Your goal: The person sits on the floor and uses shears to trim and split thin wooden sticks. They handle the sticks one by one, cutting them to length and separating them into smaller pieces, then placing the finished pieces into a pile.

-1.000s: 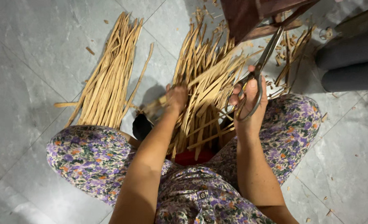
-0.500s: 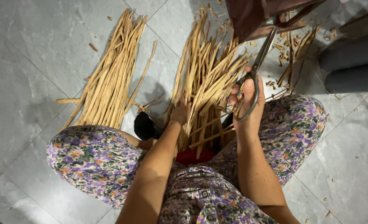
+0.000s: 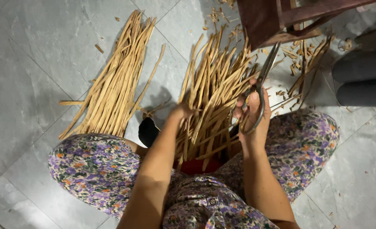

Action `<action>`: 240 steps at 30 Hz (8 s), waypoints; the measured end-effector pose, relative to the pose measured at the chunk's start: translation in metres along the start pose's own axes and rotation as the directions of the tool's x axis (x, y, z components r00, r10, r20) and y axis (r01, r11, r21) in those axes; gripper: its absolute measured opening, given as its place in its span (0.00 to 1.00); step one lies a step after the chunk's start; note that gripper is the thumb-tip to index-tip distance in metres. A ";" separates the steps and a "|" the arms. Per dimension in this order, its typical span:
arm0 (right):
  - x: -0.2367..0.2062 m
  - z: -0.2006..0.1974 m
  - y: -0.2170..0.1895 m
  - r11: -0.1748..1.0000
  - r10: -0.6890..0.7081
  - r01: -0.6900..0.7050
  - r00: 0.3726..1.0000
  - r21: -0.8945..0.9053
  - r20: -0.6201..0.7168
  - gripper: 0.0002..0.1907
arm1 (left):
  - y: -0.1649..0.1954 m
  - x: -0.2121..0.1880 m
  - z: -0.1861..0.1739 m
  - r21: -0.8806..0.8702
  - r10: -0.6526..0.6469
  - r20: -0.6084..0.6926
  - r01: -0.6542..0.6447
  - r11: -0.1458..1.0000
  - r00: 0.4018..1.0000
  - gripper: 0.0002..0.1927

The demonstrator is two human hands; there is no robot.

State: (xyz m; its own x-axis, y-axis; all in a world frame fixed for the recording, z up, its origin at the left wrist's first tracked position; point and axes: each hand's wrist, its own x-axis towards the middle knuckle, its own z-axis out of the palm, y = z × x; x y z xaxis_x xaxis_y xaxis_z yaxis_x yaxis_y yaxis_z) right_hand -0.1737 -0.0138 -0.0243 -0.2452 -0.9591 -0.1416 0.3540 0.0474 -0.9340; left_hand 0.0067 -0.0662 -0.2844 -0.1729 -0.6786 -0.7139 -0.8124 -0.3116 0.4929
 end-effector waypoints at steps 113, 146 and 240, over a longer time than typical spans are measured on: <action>0.022 0.020 0.009 0.993 0.118 -0.118 0.993 -0.018 -0.003 0.24 | -0.097 -0.013 -0.127 -0.043 -0.452 -0.690 0.590 0.806 0.566 0.22; -0.027 -0.017 0.005 0.994 0.089 -0.086 0.995 -0.068 0.048 0.28 | -0.039 -0.098 -0.114 -0.180 -0.213 -0.934 0.139 0.974 0.285 0.10; -0.059 -0.017 -0.004 0.954 -0.250 0.240 0.968 -0.180 -0.035 0.28 | 0.119 -0.251 -0.022 -0.753 0.376 -0.451 -0.571 0.326 0.809 0.08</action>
State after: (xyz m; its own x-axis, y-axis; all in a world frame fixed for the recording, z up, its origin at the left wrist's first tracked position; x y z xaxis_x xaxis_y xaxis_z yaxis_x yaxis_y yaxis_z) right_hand -0.1756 0.0477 -0.0179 -0.3576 -0.9300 0.0851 0.1164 -0.1348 -0.9840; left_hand -0.0345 0.0530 -0.0356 -0.1944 -0.9664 -0.1679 0.2536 -0.2149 0.9431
